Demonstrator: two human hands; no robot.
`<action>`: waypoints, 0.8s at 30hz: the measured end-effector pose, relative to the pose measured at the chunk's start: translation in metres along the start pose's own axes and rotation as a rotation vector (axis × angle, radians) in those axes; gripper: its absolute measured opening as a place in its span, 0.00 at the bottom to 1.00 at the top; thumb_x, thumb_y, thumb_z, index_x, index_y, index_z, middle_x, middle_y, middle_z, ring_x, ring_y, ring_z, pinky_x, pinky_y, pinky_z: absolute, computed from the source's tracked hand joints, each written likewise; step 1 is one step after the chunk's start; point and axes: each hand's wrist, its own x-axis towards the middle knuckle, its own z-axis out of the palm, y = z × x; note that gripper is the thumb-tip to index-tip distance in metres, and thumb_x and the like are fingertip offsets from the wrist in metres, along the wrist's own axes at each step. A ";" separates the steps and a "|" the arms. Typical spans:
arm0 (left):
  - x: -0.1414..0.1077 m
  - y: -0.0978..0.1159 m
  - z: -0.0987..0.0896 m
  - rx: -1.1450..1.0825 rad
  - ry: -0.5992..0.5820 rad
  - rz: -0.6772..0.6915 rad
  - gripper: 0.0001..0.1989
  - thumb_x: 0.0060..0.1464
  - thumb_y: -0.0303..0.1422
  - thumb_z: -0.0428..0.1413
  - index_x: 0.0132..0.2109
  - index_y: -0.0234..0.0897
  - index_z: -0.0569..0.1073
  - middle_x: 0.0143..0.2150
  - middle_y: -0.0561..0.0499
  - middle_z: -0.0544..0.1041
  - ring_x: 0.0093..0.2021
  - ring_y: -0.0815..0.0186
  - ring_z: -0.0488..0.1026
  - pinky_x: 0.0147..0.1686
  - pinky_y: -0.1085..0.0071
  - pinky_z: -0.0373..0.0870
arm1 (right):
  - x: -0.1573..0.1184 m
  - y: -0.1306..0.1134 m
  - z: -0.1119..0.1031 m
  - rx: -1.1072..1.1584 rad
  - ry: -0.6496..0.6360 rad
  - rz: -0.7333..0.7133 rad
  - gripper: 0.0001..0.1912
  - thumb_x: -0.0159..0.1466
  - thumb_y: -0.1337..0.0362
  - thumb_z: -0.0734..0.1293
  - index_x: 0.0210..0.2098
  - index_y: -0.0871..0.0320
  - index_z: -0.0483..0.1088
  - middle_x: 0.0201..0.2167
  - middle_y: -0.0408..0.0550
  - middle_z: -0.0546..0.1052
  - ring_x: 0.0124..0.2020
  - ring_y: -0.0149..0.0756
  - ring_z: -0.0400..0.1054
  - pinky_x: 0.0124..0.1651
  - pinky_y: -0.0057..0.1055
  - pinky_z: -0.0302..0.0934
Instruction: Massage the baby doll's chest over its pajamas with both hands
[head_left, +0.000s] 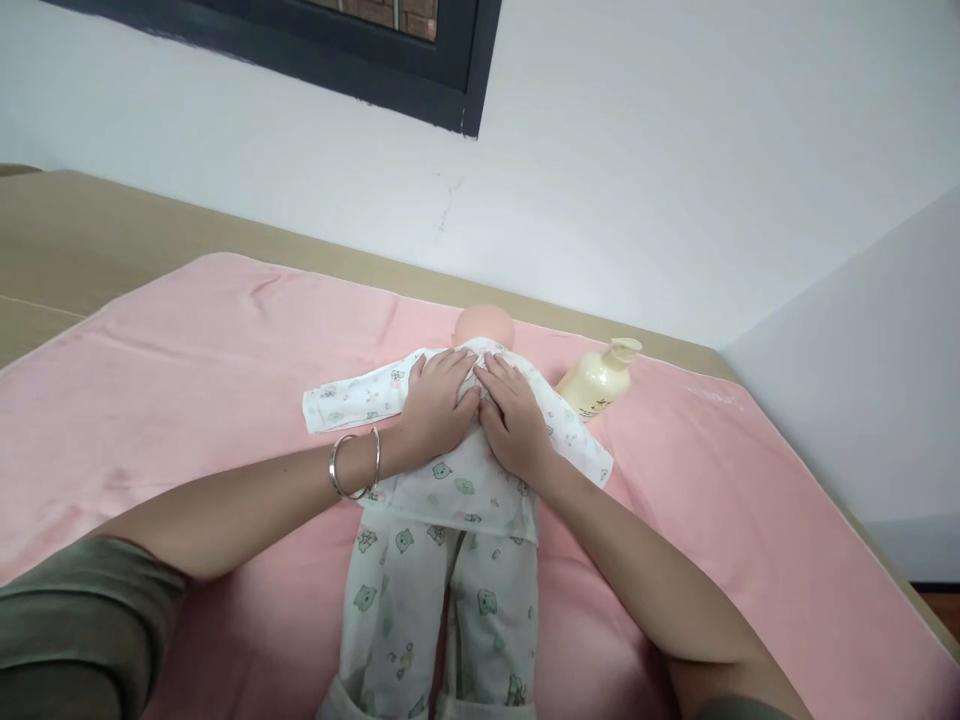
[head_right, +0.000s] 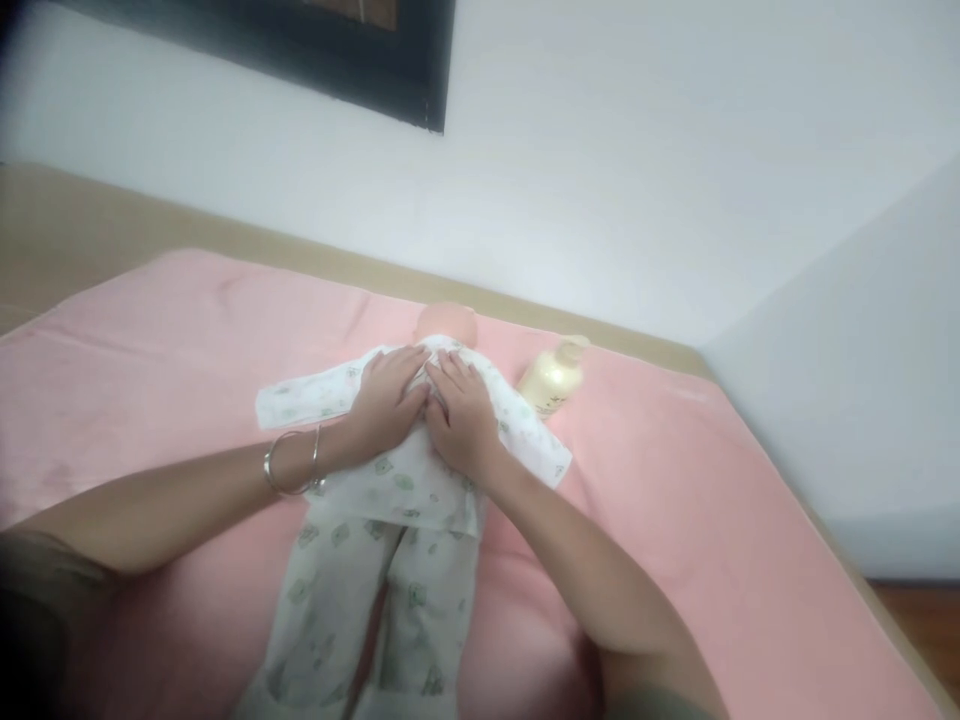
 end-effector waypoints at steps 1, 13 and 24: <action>0.000 0.000 0.000 0.000 0.007 0.003 0.24 0.62 0.33 0.43 0.61 0.34 0.69 0.66 0.41 0.70 0.66 0.54 0.63 0.69 0.47 0.51 | 0.000 0.000 0.000 0.000 0.004 -0.004 0.26 0.69 0.65 0.54 0.64 0.63 0.66 0.69 0.56 0.62 0.73 0.45 0.50 0.74 0.54 0.46; 0.000 -0.001 0.001 -0.032 0.026 0.022 0.23 0.62 0.34 0.43 0.59 0.35 0.70 0.64 0.41 0.71 0.66 0.53 0.65 0.68 0.46 0.53 | -0.003 0.000 -0.001 0.018 0.024 -0.011 0.26 0.69 0.66 0.55 0.64 0.65 0.66 0.69 0.58 0.63 0.73 0.45 0.51 0.74 0.53 0.47; -0.001 -0.006 0.005 -0.025 0.117 0.110 0.22 0.62 0.33 0.44 0.58 0.32 0.71 0.61 0.39 0.74 0.61 0.52 0.68 0.64 0.49 0.62 | -0.005 0.001 -0.001 0.048 0.032 0.278 0.36 0.70 0.57 0.55 0.72 0.71 0.47 0.73 0.62 0.50 0.76 0.47 0.39 0.76 0.54 0.40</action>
